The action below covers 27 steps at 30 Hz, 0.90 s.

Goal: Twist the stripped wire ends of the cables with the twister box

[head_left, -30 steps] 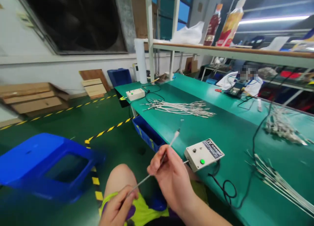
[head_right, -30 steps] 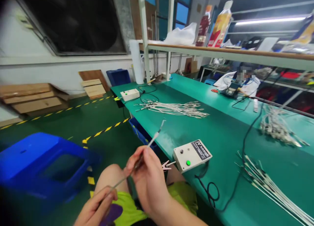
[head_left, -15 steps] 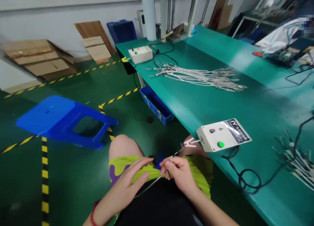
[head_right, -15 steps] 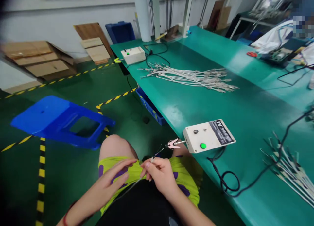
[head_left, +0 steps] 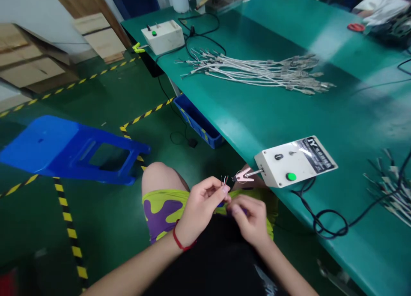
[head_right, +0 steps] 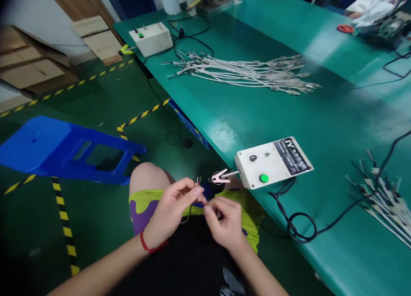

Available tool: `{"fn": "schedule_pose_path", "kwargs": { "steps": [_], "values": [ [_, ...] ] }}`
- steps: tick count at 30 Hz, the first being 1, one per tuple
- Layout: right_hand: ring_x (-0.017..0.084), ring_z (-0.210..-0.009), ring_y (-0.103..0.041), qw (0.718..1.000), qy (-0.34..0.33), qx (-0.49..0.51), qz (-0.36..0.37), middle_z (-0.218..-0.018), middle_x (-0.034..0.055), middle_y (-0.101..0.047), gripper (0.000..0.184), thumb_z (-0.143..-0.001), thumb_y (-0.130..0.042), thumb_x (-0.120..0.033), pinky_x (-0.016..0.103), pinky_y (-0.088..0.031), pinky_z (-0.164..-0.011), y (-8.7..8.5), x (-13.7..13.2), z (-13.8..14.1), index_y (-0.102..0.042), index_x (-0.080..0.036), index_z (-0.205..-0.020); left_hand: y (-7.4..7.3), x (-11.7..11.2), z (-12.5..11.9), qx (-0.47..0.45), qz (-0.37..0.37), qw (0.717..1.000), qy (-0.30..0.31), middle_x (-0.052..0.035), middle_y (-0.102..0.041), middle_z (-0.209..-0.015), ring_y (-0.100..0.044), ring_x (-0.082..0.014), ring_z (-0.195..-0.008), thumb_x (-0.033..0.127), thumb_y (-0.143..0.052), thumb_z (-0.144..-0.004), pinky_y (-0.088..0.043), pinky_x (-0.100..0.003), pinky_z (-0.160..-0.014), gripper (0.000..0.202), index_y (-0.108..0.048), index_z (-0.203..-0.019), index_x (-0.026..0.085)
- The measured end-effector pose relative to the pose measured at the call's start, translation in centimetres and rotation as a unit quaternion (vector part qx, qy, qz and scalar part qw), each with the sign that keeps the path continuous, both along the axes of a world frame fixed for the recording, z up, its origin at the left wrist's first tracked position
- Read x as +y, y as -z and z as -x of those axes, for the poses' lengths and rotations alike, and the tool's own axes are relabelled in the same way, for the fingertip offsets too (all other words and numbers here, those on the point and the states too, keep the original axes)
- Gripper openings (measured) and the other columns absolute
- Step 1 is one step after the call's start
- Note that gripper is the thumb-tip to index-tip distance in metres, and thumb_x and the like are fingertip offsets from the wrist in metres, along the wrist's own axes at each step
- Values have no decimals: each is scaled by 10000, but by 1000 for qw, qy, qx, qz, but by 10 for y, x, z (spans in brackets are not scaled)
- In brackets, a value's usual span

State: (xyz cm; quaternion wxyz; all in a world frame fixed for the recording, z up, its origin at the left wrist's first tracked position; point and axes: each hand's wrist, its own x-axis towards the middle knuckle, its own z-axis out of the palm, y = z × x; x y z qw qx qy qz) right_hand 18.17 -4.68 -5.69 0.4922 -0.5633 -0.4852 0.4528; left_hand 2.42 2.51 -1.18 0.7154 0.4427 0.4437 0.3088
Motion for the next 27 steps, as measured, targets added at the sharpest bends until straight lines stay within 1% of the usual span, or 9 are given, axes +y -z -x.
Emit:
{"fn": "schedule_pose_path", "kwargs": {
  "steps": [1, 3, 5, 8, 10, 15, 21, 24, 27],
  "values": [
    [153, -618, -587, 999, 43, -16, -2, -682, 31, -686, 271, -976, -680, -353, 285, -429, -611, -5, -2, -3, -747, -198, -764, 1, -1, 0, -5, 12, 1000, 2, 12, -652, -687, -642, -107, -623, 342, -688, -1007, -535, -208, -634, 250, -620, -841, 168],
    [150, -617, -600, 994, 104, -15, 13, -708, 21, -695, 164, -984, -676, -324, 272, -441, -584, -14, -3, -4, -770, -212, -910, 2, -4, -1, -19, 51, 998, 22, 59, -543, -590, -493, -72, -473, 374, -680, -1010, -411, -182, -478, 272, -594, -844, 177],
    [147, -617, -627, 991, 123, 29, 45, -738, 14, -717, 120, -966, -712, -319, 254, -463, -556, -22, 0, 1, -769, -229, -1022, 3, -6, -1, -32, 72, 996, 43, 70, -487, -592, -395, -57, -460, 378, -708, -990, -307, -172, -427, 278, -596, -839, 173],
    [136, -600, -647, 983, 126, 111, 75, -749, 15, -742, 122, -933, -762, -322, 231, -485, -535, -29, 7, 11, -766, -230, -1013, 4, -6, 1, -36, 67, 995, 68, 59, -488, -617, -403, -64, -510, 356, -738, -970, -315, -176, -458, 282, -603, -814, 164],
    [118, -551, -621, 978, 132, 134, 86, -677, 1, -715, 111, -919, -780, -323, 210, -469, -505, -31, 11, 14, -766, -219, -958, 5, -4, 4, -25, 63, 995, 76, 52, -502, -627, -421, -67, -522, 362, -738, -972, -320, -181, -470, 290, -605, -810, 162],
    [105, -509, -568, 972, 130, 158, 113, -612, 1, -679, 148, -901, -802, -338, 206, -436, -472, -25, 14, 15, -763, -202, -856, 10, -2, 10, -36, 70, 995, 55, 55, -500, -630, -408, -60, -500, 394, -720, -985, -310, -184, -464, 290, -605, -840, 171],
    [116, -538, -554, 964, 131, 205, 110, -643, 2, -668, 145, -899, -806, -336, 235, -423, -497, -10, 17, 20, -750, -207, -860, 13, 3, 8, 2, 44, 999, 14, 45, -500, -656, -383, -64, -508, 410, -747, -960, -295, -192, -454, 272, -674, -916, 152],
    [108, -506, -514, 961, 158, 198, 108, -627, 9, -660, 229, -950, -746, -396, 249, -393, -496, -7, 17, 19, -747, -192, -846, 16, 6, 6, 11, 50, 999, -15, 52, -488, -646, -354, -60, -492, 410, -755, -952, -261, -199, -448, 266, -698, -969, 151],
    [119, -503, -525, 953, 184, 208, 123, -629, 35, -668, 387, -1019, -616, -491, 262, -377, -488, -7, 20, 14, -746, -172, -843, 19, 9, 4, 18, 56, 998, -31, 60, -460, -629, -319, -55, -482, 417, -759, -947, -226, -208, -447, 274, -722, -989, 149]
  ]
}}
